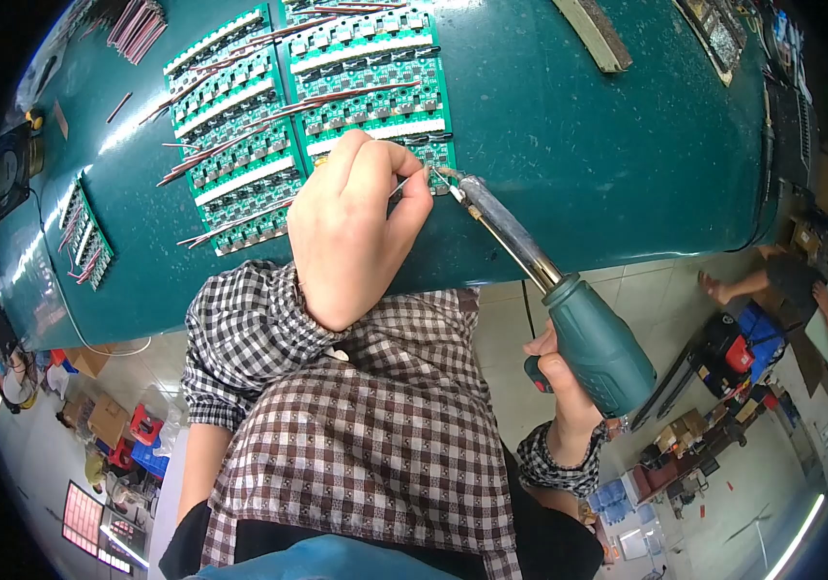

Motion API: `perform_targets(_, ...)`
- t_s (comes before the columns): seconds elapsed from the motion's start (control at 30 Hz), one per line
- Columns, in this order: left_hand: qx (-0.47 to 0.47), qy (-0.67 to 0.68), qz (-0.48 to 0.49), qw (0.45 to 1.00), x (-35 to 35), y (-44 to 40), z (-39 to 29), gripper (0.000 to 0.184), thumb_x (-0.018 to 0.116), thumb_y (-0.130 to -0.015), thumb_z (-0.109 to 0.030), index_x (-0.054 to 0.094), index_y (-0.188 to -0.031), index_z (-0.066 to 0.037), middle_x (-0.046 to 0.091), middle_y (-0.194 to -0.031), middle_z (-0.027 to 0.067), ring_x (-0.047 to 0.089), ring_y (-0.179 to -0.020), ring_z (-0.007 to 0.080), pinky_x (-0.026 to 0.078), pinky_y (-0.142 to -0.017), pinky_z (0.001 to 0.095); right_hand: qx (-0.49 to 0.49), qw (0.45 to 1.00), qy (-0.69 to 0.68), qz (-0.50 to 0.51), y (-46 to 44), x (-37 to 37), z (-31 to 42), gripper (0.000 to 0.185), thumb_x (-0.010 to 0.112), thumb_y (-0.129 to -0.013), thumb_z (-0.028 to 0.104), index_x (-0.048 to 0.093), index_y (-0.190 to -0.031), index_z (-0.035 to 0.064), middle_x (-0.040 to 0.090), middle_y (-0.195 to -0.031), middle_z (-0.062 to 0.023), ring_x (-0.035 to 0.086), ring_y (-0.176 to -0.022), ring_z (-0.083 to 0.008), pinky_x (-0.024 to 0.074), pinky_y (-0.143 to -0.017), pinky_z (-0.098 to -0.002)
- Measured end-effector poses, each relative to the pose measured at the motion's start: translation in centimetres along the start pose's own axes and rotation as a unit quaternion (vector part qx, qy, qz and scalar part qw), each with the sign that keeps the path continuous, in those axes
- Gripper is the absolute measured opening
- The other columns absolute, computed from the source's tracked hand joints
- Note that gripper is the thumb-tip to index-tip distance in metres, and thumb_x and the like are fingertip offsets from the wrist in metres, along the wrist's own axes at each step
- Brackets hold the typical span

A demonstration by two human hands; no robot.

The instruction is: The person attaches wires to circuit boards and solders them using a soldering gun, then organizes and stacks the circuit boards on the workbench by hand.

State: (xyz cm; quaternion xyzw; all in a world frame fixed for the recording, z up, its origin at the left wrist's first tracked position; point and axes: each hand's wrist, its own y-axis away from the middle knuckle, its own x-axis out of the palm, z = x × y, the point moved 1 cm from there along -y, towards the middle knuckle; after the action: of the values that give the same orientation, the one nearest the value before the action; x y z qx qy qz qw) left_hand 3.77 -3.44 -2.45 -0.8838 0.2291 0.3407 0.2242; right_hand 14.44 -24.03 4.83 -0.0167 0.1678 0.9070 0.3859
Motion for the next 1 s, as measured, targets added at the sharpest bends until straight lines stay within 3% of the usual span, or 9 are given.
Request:
perform_targets(0.13,-0.003,-0.005,-0.002,1.0,0.06,0.1,0.01,0.018,0.073,-0.07,-0.005,0.057,-0.079,-0.007,0.056,-0.076,0.005,0.058,-0.065,0.0239,0.046,-0.054,0.0348,0.006,1.0,-0.003,-0.009,0.06,0.13,0.02,0.046,0.072,-0.08,0.017,0.058,-0.111,-0.0128,0.061,-0.074,-0.012,0.061,-0.067,-0.0234,0.0511,-0.079,-0.0408)
perform_targets(0.23,-0.003,-0.008,-0.003,1.0,0.04,0.12,-0.08,0.018,0.073,-0.07,-0.005,0.057,-0.079,-0.007,0.056,-0.076,0.005,0.058,-0.064,0.0238,0.045,-0.054,0.035,-0.01,0.999,0.027,-0.02,0.01,0.17,-0.27,0.047,0.073,-0.08,0.027,0.058,-0.105,-0.0108,0.057,-0.073,-0.0102,0.06,-0.063,-0.0219,0.0546,-0.06,-0.0328)
perform_targets(0.43,0.005,-0.004,-0.005,1.0,0.06,0.14,0.02,0.019,0.073,-0.07,-0.005,0.056,-0.079,-0.007,0.056,-0.076,0.005,0.058,-0.064,0.0237,0.045,-0.054,0.0351,-0.01,0.999,0.03,-0.006,-0.03,0.09,-0.14,0.047,0.072,-0.081,0.025,0.058,-0.105,-0.0117,0.057,-0.074,-0.0107,0.06,-0.064,-0.0223,0.0551,-0.061,-0.0335)
perform_targets(0.53,0.006,-0.003,-0.002,1.0,-0.09,0.12,-0.01,0.019,0.073,-0.069,-0.005,0.056,-0.079,-0.008,0.056,-0.076,0.0051,0.058,-0.064,0.0236,0.045,-0.054,0.035,-0.001,1.0,-0.013,0.01,-0.01,0.07,0.0,0.04,0.071,-0.08,0.012,0.059,-0.11,-0.0122,0.061,-0.073,-0.0119,0.06,-0.065,-0.0228,0.0517,-0.079,-0.0422)
perform_targets(0.63,0.005,-0.008,-0.005,1.0,0.02,0.21,-0.01,0.019,0.073,-0.069,-0.005,0.056,-0.079,-0.008,0.056,-0.076,0.0051,0.058,-0.064,0.0236,0.045,-0.054,0.0351,0.002,1.0,-0.015,0.001,0.04,0.18,0.03,0.039,0.071,-0.08,0.011,0.059,-0.109,-0.0123,0.061,-0.073,-0.0119,0.06,-0.064,-0.0226,0.052,-0.078,-0.0424)
perform_targets(0.73,0.007,-0.005,-0.007,1.0,-0.01,0.18,0.0,0.019,0.073,-0.069,-0.005,0.056,-0.079,-0.008,0.056,-0.076,0.0051,0.058,-0.064,0.0236,0.045,-0.054,0.035,-0.009,1.0,0.023,0.002,-0.04,0.21,-0.06,0.047,0.072,-0.081,0.023,0.056,-0.107,-0.0128,0.058,-0.074,-0.0113,0.061,-0.064,-0.0224,0.0549,-0.06,-0.0335)
perform_targets(1.0,-0.001,-0.015,-0.007,1.0,-0.08,0.16,-0.12,0.018,0.072,-0.069,-0.005,0.057,-0.078,-0.008,0.056,-0.075,0.005,0.058,-0.064,0.0237,0.045,-0.054,0.0349,-0.015,0.999,0.033,0.0,0.08,0.11,-0.3,0.049,0.072,-0.082,0.024,0.055,-0.11,-0.0127,0.058,-0.077,-0.0116,0.061,-0.064,-0.0217,0.055,-0.06,-0.0332)
